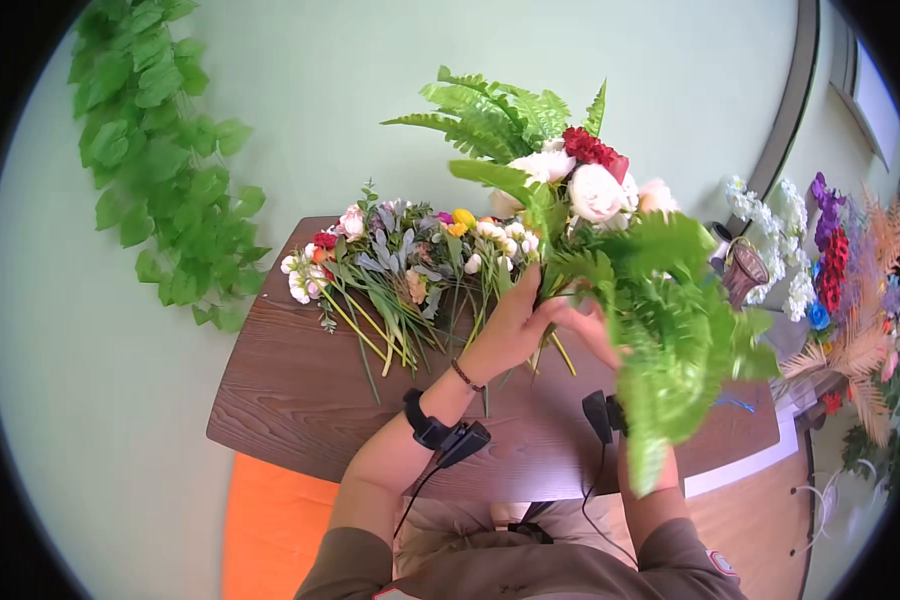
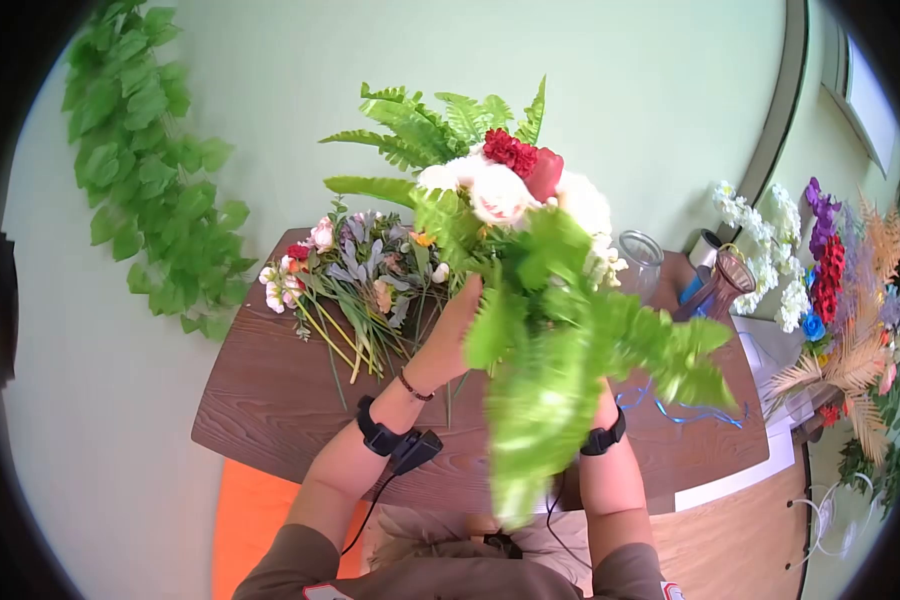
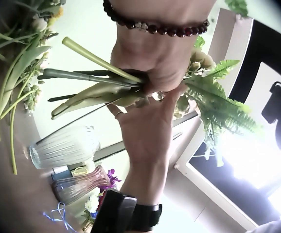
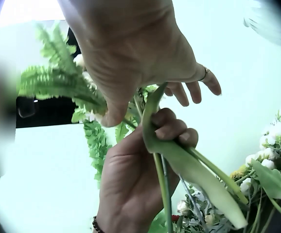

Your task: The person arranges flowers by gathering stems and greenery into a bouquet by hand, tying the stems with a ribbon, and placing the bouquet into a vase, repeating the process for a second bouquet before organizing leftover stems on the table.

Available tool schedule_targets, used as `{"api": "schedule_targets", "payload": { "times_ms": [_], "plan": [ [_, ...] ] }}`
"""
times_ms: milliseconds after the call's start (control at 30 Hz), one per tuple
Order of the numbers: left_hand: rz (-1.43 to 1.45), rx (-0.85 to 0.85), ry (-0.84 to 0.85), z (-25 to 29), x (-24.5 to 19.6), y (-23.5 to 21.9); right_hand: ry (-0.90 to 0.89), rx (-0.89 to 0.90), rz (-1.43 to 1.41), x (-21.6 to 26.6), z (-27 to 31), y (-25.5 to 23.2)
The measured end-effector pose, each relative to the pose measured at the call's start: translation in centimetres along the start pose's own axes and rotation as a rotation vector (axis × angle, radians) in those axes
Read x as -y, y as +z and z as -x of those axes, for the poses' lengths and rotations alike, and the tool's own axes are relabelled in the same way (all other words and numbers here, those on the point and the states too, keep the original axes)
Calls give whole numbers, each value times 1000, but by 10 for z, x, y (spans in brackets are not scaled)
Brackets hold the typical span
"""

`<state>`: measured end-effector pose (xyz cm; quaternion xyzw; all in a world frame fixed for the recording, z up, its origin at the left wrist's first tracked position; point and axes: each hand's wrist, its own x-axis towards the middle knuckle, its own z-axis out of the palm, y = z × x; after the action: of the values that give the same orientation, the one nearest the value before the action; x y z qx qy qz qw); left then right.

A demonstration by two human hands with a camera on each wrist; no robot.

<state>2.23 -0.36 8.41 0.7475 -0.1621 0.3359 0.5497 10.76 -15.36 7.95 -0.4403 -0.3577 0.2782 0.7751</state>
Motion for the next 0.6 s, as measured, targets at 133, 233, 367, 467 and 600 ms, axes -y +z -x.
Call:
{"api": "schedule_targets", "payload": {
  "times_ms": [133,233,367,467,600],
  "plan": [
    [120,49,-219,1,10,-5,39,27,436,12,-15,10],
    [-112,150,-62,3,7,-8,67,38,753,19,-22,19],
    [-135,43,-73,8,2,-4,-117,70,722,-2,-22,20],
    [-242,158,-183,6,10,-11,93,112,856,10,-24,27],
    [-398,242,-105,11,35,-16,45,-65,1053,-13,-18,23]
  ]
}}
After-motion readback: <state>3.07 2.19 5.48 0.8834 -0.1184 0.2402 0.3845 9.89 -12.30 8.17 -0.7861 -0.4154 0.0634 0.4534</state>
